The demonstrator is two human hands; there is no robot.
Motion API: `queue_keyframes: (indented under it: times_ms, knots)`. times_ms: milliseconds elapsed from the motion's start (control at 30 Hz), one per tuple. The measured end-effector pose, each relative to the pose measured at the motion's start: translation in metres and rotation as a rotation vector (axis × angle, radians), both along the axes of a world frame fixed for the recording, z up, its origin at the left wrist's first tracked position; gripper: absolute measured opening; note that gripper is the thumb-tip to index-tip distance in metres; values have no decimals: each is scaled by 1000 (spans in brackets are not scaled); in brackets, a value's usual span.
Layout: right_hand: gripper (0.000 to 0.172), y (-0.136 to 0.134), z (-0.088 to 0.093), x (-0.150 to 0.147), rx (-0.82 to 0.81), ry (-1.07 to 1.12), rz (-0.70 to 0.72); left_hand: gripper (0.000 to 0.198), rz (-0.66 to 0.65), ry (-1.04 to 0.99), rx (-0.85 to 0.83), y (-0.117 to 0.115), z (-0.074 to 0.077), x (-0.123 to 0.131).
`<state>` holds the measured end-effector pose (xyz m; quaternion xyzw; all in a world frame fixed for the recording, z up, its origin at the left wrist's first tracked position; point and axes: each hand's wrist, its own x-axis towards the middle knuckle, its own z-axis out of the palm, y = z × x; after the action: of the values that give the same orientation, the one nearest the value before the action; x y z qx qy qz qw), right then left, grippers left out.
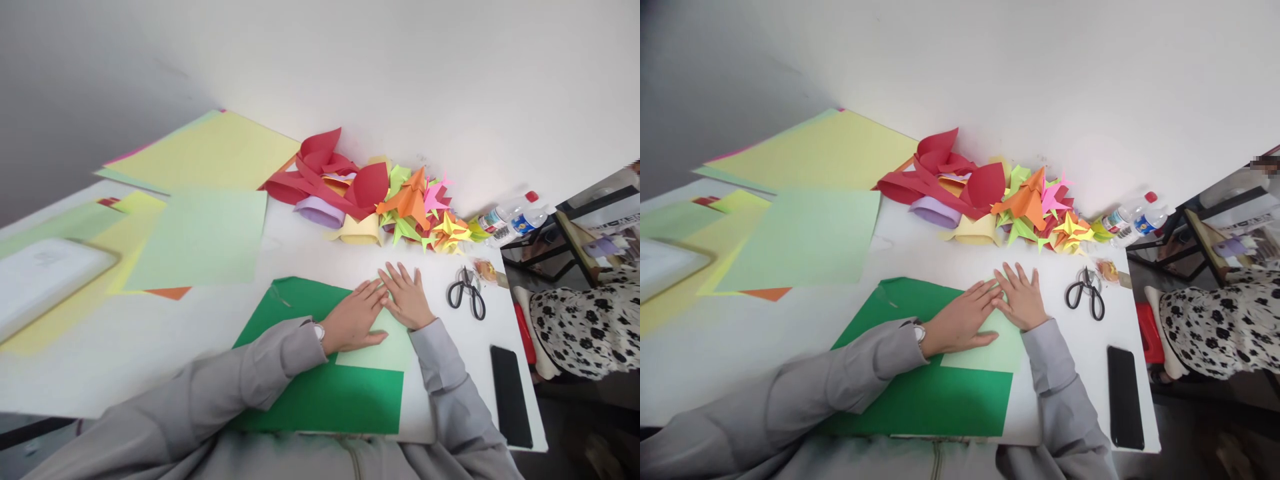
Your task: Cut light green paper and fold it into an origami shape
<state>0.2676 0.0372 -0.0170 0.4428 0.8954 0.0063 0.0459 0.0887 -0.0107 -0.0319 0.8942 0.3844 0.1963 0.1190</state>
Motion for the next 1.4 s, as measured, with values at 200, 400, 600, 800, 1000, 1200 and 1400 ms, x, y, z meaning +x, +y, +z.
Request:
queue_keyframes:
  times_ms: [200,400,600,800,1000,1200,1400]
  knots:
    - [62,1,1,-1,-6,-5,-14,66,16,-33,29,-1,0,2]
    - [59,0,1,0,5,9,-8,68,37,-32,61,-2,-1,3]
    - [60,-1,1,0,-9,25,-10,74,85,29,51,-4,3,3]
    - [59,0,1,0,-1,16,-3,74,82,33,47,-3,1,1]
    - [60,-1,0,0,0,25,-4,75,85,50,56,-1,1,0]
    - [61,-2,-2,0,4,42,-10,73,79,99,68,0,7,2]
    - [62,-3,-4,1,1,68,-11,66,103,137,98,-5,4,3]
